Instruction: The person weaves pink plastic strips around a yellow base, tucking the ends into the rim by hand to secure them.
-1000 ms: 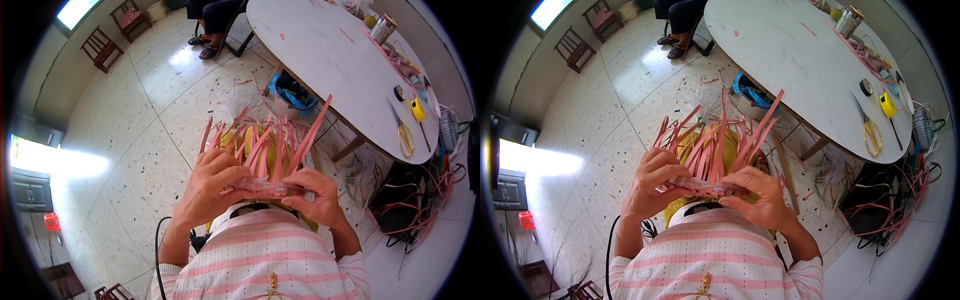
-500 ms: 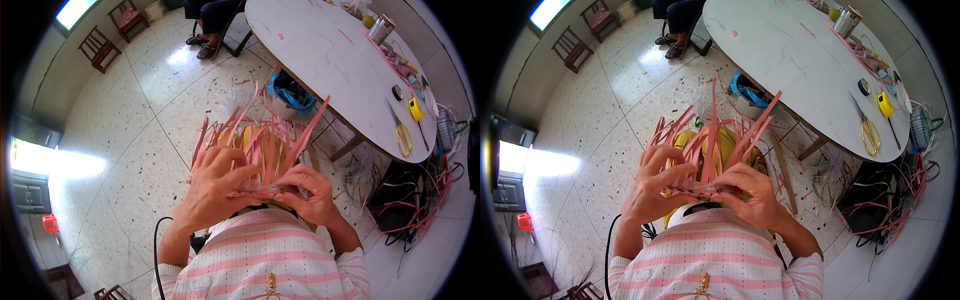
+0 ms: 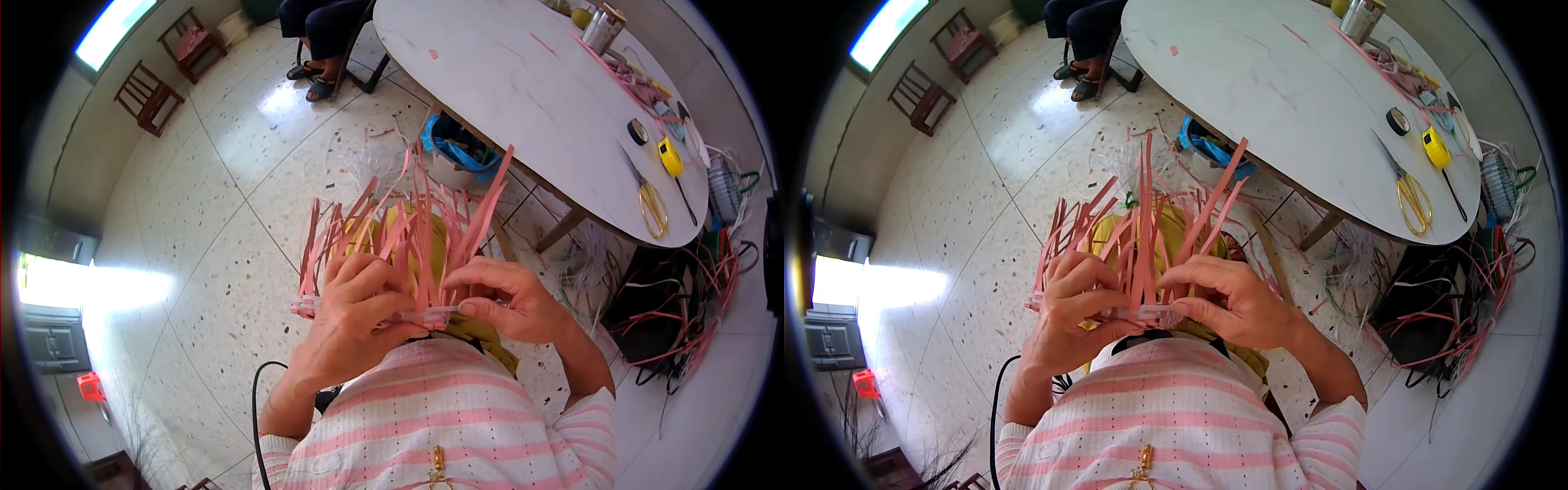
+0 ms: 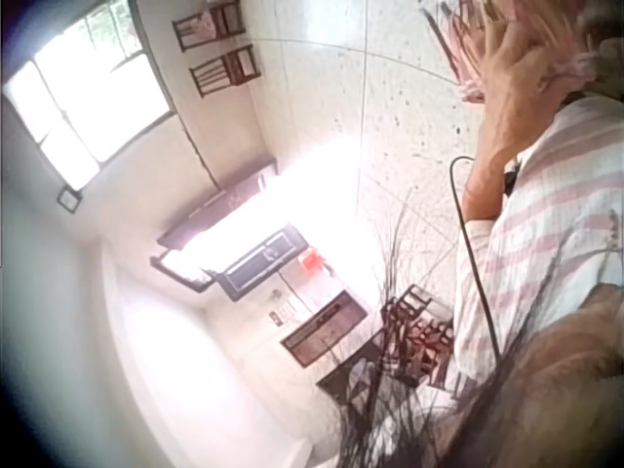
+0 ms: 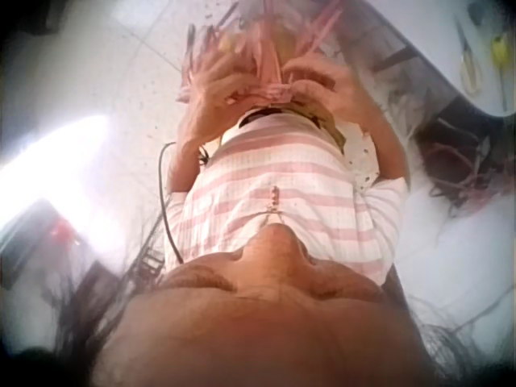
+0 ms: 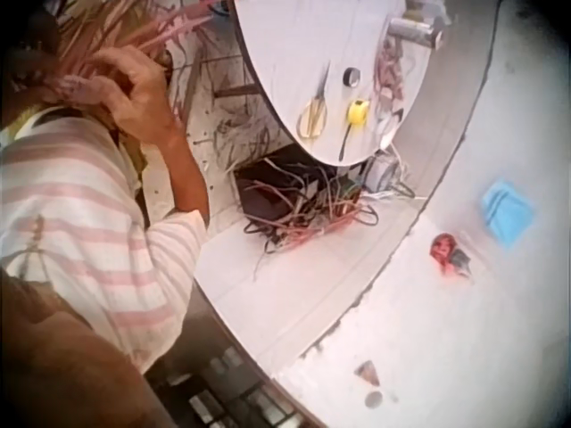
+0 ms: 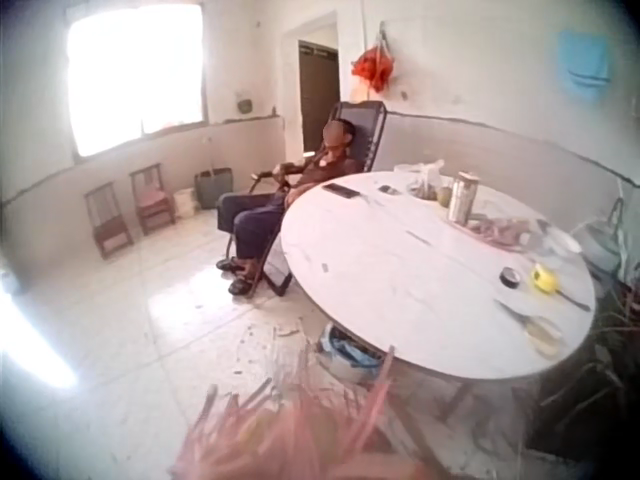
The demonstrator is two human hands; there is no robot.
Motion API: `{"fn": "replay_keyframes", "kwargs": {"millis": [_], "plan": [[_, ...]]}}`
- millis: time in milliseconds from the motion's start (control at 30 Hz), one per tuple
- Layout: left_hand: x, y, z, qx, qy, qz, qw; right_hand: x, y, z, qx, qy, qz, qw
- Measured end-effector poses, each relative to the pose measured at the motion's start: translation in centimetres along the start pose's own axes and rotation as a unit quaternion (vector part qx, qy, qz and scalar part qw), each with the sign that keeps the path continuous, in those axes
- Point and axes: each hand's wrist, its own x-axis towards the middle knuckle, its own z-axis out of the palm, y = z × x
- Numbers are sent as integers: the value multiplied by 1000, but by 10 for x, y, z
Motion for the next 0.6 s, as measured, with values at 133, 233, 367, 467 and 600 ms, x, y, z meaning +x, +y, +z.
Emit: {"fn": "replay_keyframes", "kwargs": {"millis": [133, 233, 367, 467, 600], "plan": [[1, 2, 1, 2, -7, -2, 1000, 10, 1, -9, -76, -50, -76, 993], [-1, 2, 3, 2, -8, -9, 1000, 10, 2, -13, -94, -80, -99, 987], [0, 3, 3, 6, -10, -2, 1000, 12, 4, -13, -131, -61, -159, 977], [1, 3, 4, 2, -8, 3, 1000, 17, 4, -16, -201, -57, -212, 955], [0, 2, 6, 6, -14, 0, 1000, 19, 0, -29, -286, -85, -221, 928]]}}
